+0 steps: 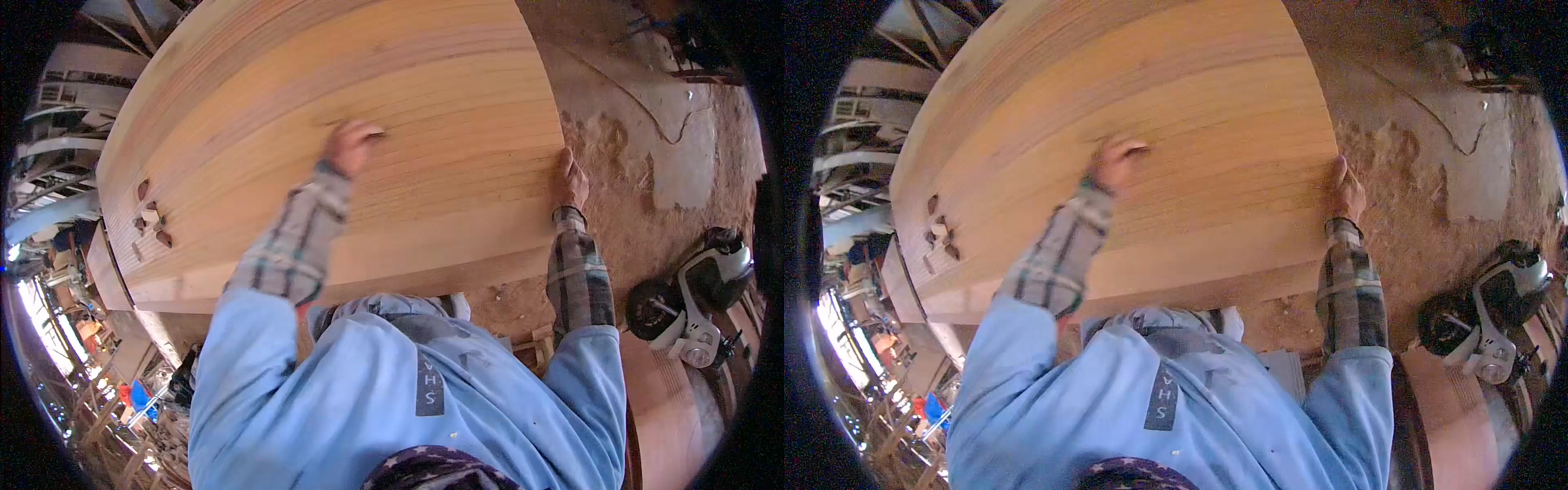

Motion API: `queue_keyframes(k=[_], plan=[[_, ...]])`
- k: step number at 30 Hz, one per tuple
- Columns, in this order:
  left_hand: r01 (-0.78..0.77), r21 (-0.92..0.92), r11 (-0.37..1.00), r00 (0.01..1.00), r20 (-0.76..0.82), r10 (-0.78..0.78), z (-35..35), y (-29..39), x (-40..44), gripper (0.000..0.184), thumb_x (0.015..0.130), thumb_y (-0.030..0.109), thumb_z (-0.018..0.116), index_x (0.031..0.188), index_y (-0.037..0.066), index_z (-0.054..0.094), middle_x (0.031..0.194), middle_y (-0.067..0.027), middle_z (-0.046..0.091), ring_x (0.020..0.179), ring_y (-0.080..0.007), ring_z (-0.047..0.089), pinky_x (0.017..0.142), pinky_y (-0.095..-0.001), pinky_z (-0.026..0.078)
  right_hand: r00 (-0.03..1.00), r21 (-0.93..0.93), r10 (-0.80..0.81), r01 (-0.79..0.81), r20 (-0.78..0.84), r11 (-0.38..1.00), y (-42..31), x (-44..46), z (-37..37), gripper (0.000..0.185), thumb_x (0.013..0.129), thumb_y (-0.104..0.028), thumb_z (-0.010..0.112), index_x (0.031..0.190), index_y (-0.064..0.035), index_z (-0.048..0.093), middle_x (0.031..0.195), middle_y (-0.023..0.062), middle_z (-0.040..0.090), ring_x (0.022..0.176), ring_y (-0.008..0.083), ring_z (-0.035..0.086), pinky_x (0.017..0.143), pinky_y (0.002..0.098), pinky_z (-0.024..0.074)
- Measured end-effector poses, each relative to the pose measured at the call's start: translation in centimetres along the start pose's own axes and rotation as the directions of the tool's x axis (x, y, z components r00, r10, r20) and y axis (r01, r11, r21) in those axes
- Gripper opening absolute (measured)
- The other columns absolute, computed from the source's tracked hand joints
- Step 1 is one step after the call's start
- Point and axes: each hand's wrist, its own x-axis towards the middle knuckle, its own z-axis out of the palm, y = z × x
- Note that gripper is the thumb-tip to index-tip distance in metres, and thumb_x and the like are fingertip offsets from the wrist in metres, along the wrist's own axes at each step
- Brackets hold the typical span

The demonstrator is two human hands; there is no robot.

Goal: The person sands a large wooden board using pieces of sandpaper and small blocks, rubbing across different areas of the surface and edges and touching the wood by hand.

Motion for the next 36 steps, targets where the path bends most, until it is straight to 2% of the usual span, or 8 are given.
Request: queue_keyframes(k=[4,9,14,17,21,25,30,36], plan=[[0.237,0.064,0.969,0.966,0.094,-0.243,-5.2,-3.8,-4.4,0.012,0.082,0.014,0.068,0.093,0.014,0.072,0.089,-0.0072,0.067,0.087,-0.0285,0.064,0.076,-0.0383,0.052,0.999,-0.002,-0.036,0.036,-0.003,0.999,1.5,0.9,1.1,0.071,0.096,-0.061,0.026,0.115,-0.0058,0.066,0.112,0.0229,0.064,0.109,0.0418,0.057,0.093,0.0476,0.0437],[-0.123,0.043,0.991,0.992,0.042,0.121,5.2,3.6,5.5,0.015,0.085,0.014,0.063,0.097,0.016,0.071,0.09,-0.009,0.066,0.084,-0.0314,0.062,0.074,-0.0395,0.052,1.0,-0.027,-0.001,0.001,-0.019,1.0,1.6,1.3,1.6,0.067,0.097,-0.057,0.028,0.109,-0.0053,0.068,0.107,0.0225,0.065,0.103,0.0414,0.06,0.089,0.0489,0.0457],[0.0,0.075,0.997,1.0,-0.01,0.001,11.8,9.4,11.8,0.015,0.083,0.014,0.064,0.097,0.016,0.069,0.093,-0.0089,0.066,0.087,-0.0317,0.062,0.074,-0.0399,0.051,0.993,-0.068,-0.11,0.107,-0.042,0.992,3.2,2.6,2.5,0.066,0.097,-0.057,0.028,0.108,-0.0057,0.069,0.107,0.0227,0.065,0.102,0.0412,0.06,0.088,0.0477,0.0465],[-0.128,-0.072,0.989,0.991,0.034,0.13,4.9,4.9,6.4,0.016,0.087,0.007,0.059,0.099,0.012,0.067,0.094,-0.0105,0.066,0.091,-0.0309,0.064,0.077,-0.0401,0.052,0.999,-0.065,0.039,-0.037,0.032,0.997,0.4,0.9,0.5,0.063,0.098,-0.056,0.028,0.113,-0.0087,0.067,0.108,0.0221,0.065,0.103,0.0405,0.06,0.089,0.047,0.0461],[0.02,0.226,0.974,0.999,0.034,-0.028,-2.8,-0.6,-1.5,0.012,0.086,0.008,0.064,0.097,0.011,0.068,0.095,-0.0075,0.067,0.084,-0.0268,0.064,0.072,-0.0365,0.052,1.0,0.037,0.009,-0.01,0.023,0.999,1.0,1.1,1.2,0.062,0.097,-0.056,0.028,0.116,-0.0107,0.066,0.107,0.0213,0.066,0.105,0.0406,0.059,0.09,0.0471,0.0453],[-0.11,0.156,0.982,0.993,-0.032,0.116,2.5,4.3,3.7,0.01,0.085,0.011,0.066,0.095,0.012,0.068,0.091,-0.0068,0.066,0.082,-0.0267,0.063,0.071,-0.0385,0.051,0.999,0.056,-0.002,-0.001,0.044,0.998,1.3,0.9,1.0,0.061,0.097,-0.056,0.029,0.114,-0.0116,0.067,0.107,0.0204,0.066,0.104,0.0409,0.059,0.089,0.0484,0.0454],[-0.2,-0.048,0.979,0.969,-0.155,0.191,21.1,17.1,20.4,0.015,0.08,0.014,0.064,0.095,0.012,0.067,0.09,-0.0117,0.067,0.084,-0.0346,0.064,0.071,-0.0429,0.052,1.0,0.029,-0.006,0.006,0.001,1.0,0.8,0.8,0.6,0.049,0.098,-0.051,0.035,0.112,-0.0181,0.068,0.1,0.019,0.067,0.097,0.0391,0.062,0.083,0.0482,0.0488],[-0.229,-0.146,0.962,0.973,-0.014,0.229,13.8,10.6,14.0,0.024,0.081,0.008,0.062,0.105,0.014,0.066,0.099,-0.0098,0.066,0.091,-0.0312,0.063,0.077,-0.04,0.051,1.0,0.073,0.003,-0.005,0.026,0.997,0.1,0.4,0.1,0.054,0.099,-0.05,0.033,0.114,-0.0114,0.067,0.103,0.0193,0.067,0.101,0.0392,0.06,0.087,0.0471,0.0459]])
